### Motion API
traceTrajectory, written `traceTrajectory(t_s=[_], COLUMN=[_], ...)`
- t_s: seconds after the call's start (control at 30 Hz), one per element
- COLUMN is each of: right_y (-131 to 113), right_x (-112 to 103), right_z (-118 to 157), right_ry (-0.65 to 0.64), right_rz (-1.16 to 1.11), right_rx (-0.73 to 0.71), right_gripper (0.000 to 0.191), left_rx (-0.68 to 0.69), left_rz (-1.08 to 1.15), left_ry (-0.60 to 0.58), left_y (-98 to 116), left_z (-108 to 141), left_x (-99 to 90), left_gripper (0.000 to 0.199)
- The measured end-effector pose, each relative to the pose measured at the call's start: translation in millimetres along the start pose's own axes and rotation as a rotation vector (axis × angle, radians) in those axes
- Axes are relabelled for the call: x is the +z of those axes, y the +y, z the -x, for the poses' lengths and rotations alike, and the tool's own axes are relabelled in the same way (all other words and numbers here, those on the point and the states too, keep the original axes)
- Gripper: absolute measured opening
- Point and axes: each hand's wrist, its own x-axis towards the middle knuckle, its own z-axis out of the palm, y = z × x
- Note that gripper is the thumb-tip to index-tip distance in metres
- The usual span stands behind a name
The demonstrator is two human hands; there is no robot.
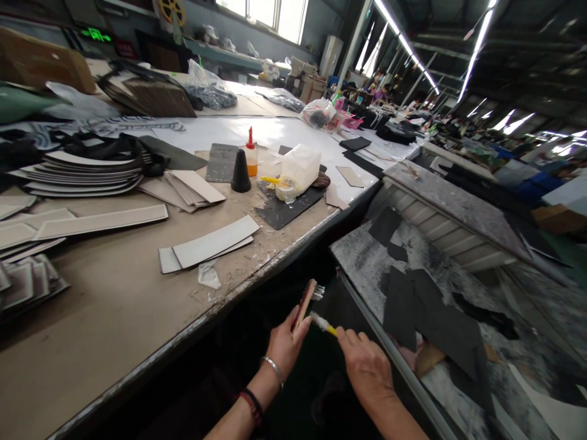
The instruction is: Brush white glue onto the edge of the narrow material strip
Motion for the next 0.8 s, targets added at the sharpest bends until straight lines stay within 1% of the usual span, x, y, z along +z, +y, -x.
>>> traceTrajectory(t_s=[0.07,0.13,0.2,0.3,0.33,0.37,0.43,0.5,0.57,0.63,0.7,0.73,0.8], right_y=[9.0,13.0,7.7,-3.1,-2.8,0.1,10.2,17.8,16.8,10.7,7.9,9.4,16.4], right_x=[-0.9,-4.0,-7.0,-8.1,-8.0,-8.0,-8.7,-9.9,-10.6,-10.1,-9.5,-9.5,-10.3], right_z=[-4.1,-10.8,-14.4,-11.1,-9.8,-9.5,-12.8,-17.9,-19.3,-15.3,-9.9,-8.5,-10.2], right_ry=[0.005,0.018,0.021,0.017,0.016,0.019,0.024,0.033,0.034,0.024,0.015,0.016,0.024], right_rz=[0.033,0.062,0.044,-0.038,-0.047,-0.035,0.027,0.069,0.063,0.022,-0.02,-0.025,0.004], right_rx=[0.1,0.155,0.093,-0.074,-0.078,-0.041,0.09,0.151,0.089,-0.017,-0.089,-0.089,-0.005], right_gripper=[0.029,0.027,0.03,0.036,0.035,0.034,0.027,0.024,0.025,0.029,0.03,0.03,0.028], left_rx=[0.0,0.0,-0.004,-0.012,-0.011,-0.01,-0.005,-0.001,-0.006,-0.014,-0.008,0.001,0.013], left_rz=[-0.008,-0.011,-0.013,-0.017,-0.018,-0.02,-0.022,-0.025,-0.029,-0.033,-0.034,-0.033,-0.032], left_ry=[-0.004,-0.011,-0.014,-0.007,-0.006,-0.006,-0.008,-0.011,-0.01,-0.01,-0.01,-0.01,-0.012], left_y=[-0.5,-0.4,0.0,-0.4,-0.9,-1.5,-2.6,-3.5,-4.0,-3.9,-3.2,-2.5,-0.8], left_z=[0.5,1.1,0.4,-2.5,-3.1,-3.4,-2.9,-1.6,-0.9,-1.3,-2.3,-2.6,-2.6], left_x=[-0.5,-0.2,-0.4,-2.3,-2.9,-3.2,-2.2,-0.2,1.0,0.4,-0.9,-1.2,-0.4], left_gripper=[0.057,0.056,0.057,0.059,0.059,0.059,0.057,0.055,0.055,0.055,0.054,0.054,0.055])
